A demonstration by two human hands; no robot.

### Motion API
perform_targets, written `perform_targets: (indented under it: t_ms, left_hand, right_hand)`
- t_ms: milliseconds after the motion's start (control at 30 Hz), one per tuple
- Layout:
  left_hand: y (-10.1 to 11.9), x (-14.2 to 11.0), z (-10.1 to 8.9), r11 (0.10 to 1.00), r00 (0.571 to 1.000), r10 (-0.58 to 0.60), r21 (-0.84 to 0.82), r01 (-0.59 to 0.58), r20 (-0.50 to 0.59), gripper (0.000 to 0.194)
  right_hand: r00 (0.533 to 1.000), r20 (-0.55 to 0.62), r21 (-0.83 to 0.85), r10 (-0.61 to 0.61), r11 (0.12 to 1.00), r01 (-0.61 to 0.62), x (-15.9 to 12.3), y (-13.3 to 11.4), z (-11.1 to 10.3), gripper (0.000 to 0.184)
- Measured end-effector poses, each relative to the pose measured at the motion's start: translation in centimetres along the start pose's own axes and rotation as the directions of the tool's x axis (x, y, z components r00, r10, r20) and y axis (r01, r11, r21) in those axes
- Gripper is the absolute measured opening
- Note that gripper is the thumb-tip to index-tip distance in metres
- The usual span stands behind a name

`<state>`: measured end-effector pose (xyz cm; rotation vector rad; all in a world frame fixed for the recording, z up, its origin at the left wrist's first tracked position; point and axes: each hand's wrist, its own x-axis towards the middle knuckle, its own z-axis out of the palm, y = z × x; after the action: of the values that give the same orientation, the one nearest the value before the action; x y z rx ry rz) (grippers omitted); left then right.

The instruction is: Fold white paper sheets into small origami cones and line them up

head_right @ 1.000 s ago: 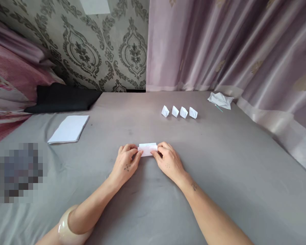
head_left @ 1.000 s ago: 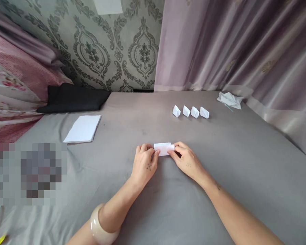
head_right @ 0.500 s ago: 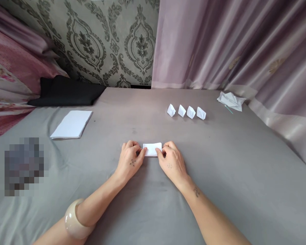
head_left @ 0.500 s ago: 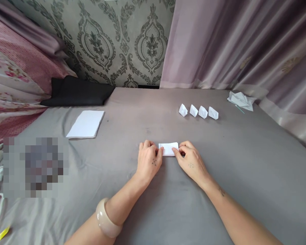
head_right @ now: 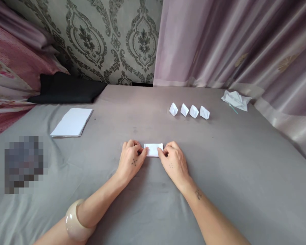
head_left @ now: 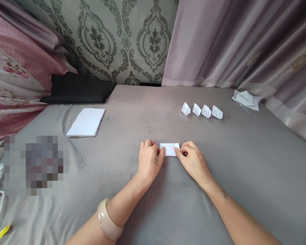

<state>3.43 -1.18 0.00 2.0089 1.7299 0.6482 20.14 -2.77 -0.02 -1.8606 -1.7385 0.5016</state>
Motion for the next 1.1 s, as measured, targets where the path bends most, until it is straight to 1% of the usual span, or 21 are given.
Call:
perform_targets:
  t_ms: [200,333,567,800,967,1100]
  left_hand:
    - [0.09,-0.12,-0.11,1.000,1.000,0.007,0.003,-0.007,-0.004,0.032]
    - [0.11,-0.06,-0.15,1.000,1.000,0.009,0.021,-0.009,0.012,0.032]
    - [-0.15,0.00,0.21,0.997,0.999,0.040,0.064,-0.040,0.003,0.035]
    - [-0.09,0.18,0.16,0.996,0.999,0.041,0.080,-0.042,0.016,0.035]
    - [-0.26,0.04,0.28,0.994,0.998,0.065,0.083,-0.065,-0.007,0.034]
    - [-0.30,-0.12,0.35,0.988,0.994,0.105,0.115,-0.102,-0.019,0.033]
  right_hand:
    - [1.000,-0.006,-0.023,-0.009,1.000,0.008,-0.03,-0.04,0.08,0.035]
    - [1.000,-0.008,-0.022,-0.020,1.000,0.020,-0.01,0.04,0.13,0.035]
    - [1.000,0.002,-0.029,-0.008,1.000,0.008,-0.01,0.04,0.19,0.036]
    - [1.000,-0.001,-0.032,-0.008,0.999,0.008,-0.01,0.12,0.25,0.036]
    - [1.000,-0.002,-0.038,-0.009,0.999,0.009,-0.01,0.15,0.28,0.036]
    - [1.000,0.001,-0.064,-0.012,0.998,0.012,-0.10,0.00,0.26,0.035]
